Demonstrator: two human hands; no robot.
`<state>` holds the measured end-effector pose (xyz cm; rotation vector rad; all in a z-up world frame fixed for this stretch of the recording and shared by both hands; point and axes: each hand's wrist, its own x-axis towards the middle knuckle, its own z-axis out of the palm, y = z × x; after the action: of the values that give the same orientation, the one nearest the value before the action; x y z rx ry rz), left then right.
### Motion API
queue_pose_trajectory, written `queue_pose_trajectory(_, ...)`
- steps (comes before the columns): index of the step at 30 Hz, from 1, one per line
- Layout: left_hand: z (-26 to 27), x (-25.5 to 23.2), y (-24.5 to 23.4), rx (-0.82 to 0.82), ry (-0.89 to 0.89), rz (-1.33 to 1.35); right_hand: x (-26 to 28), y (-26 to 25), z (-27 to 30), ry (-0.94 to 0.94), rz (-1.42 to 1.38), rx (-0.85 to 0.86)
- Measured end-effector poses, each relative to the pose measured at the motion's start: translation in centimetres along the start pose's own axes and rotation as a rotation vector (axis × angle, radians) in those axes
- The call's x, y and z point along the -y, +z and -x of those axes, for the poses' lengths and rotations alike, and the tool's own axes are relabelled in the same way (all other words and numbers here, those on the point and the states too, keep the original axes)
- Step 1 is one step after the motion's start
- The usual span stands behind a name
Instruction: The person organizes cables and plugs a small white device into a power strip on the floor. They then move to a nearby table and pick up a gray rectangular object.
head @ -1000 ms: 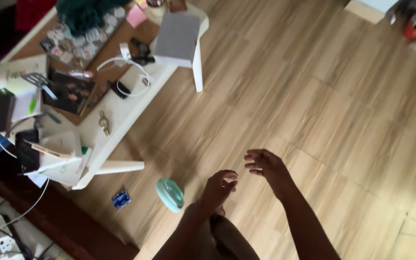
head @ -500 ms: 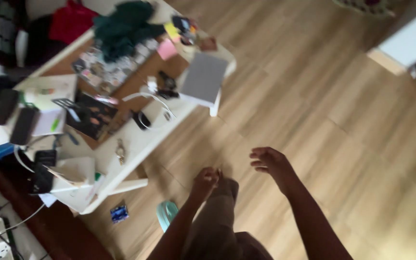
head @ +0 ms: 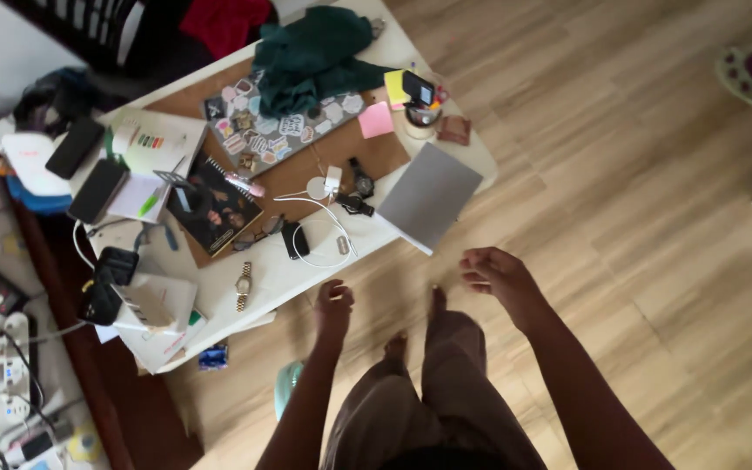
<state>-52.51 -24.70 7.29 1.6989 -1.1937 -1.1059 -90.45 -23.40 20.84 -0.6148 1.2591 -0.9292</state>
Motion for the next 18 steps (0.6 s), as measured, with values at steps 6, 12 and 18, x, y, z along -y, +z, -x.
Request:
queue_pose_trajectory(6, -1.6, -3.0, 0.8, -0.142, -0.184, -0.005, 2.5, 0.3, -9.4, 0.095, 0.157, -0.145)
queue_pose_trajectory(12, -1.9, -4.1, 8.7, 0.083, -0.268, -0.159, -2.8, -3.7, -20.3, 0.42, -0.124, -0.067)
queue_pose_trajectory(18, -1.3, -4.2, 14.8, 0.102, -0.3, -0.078, -4.4, -3.6, -23.8, 0.408, -0.241, 0.1)
